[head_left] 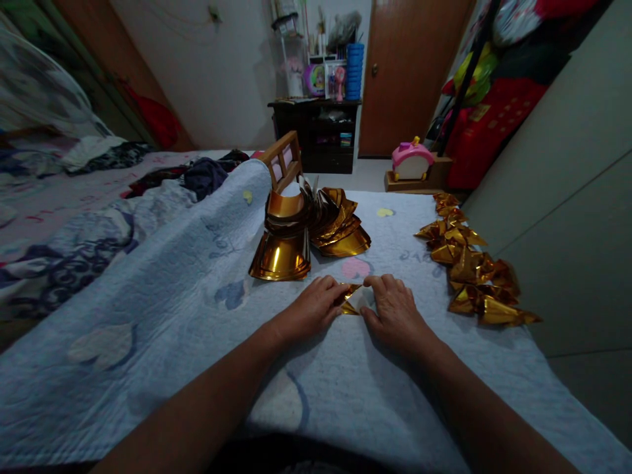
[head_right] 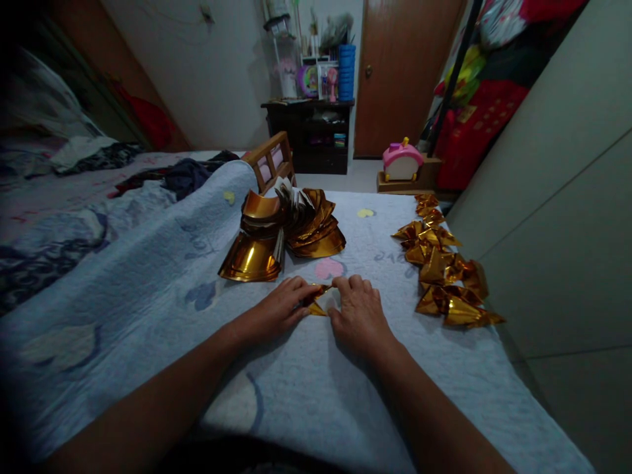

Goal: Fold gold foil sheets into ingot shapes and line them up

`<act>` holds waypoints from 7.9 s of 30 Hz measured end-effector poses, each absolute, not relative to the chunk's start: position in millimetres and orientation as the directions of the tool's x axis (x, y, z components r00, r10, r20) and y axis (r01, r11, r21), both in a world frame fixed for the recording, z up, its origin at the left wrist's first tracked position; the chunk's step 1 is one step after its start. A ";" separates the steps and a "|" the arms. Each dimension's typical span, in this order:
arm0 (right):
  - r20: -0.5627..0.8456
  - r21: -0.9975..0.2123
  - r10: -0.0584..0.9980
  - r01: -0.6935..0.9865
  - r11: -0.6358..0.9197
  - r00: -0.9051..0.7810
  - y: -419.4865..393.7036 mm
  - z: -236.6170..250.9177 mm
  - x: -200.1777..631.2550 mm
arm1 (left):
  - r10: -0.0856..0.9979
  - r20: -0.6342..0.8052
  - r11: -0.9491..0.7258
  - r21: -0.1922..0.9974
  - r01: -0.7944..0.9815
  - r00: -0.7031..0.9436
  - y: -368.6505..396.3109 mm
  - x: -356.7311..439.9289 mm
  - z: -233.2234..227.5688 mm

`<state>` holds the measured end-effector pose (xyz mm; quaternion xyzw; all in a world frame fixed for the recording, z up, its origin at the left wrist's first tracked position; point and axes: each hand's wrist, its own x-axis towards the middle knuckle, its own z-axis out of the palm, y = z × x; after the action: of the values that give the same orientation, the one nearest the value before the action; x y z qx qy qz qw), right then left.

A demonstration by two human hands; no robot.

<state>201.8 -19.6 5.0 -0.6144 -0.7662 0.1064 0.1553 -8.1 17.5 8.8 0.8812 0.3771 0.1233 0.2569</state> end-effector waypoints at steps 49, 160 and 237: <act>-0.129 -0.985 0.960 -0.076 -0.152 -0.248 -2.5 15.0 202.4 | 0.875 0.107 -0.172 0.980 0.096 0.473 15.6 -2.5 15.1; 0.205 -0.535 0.826 0.647 0.543 -0.525 -15.1 15.4 207.9 | 0.616 0.276 -0.729 0.555 0.400 0.738 20.3 -6.6 3.4; 0.106 -0.630 0.890 0.663 0.405 -0.444 -10.0 11.1 205.8 | 0.770 0.165 -0.582 0.578 0.573 0.616 18.1 16.0 4.5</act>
<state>205.8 -10.0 11.1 -0.4798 -0.8090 0.2594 0.2191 16.0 18.1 4.5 0.8655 0.3879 0.2039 0.2424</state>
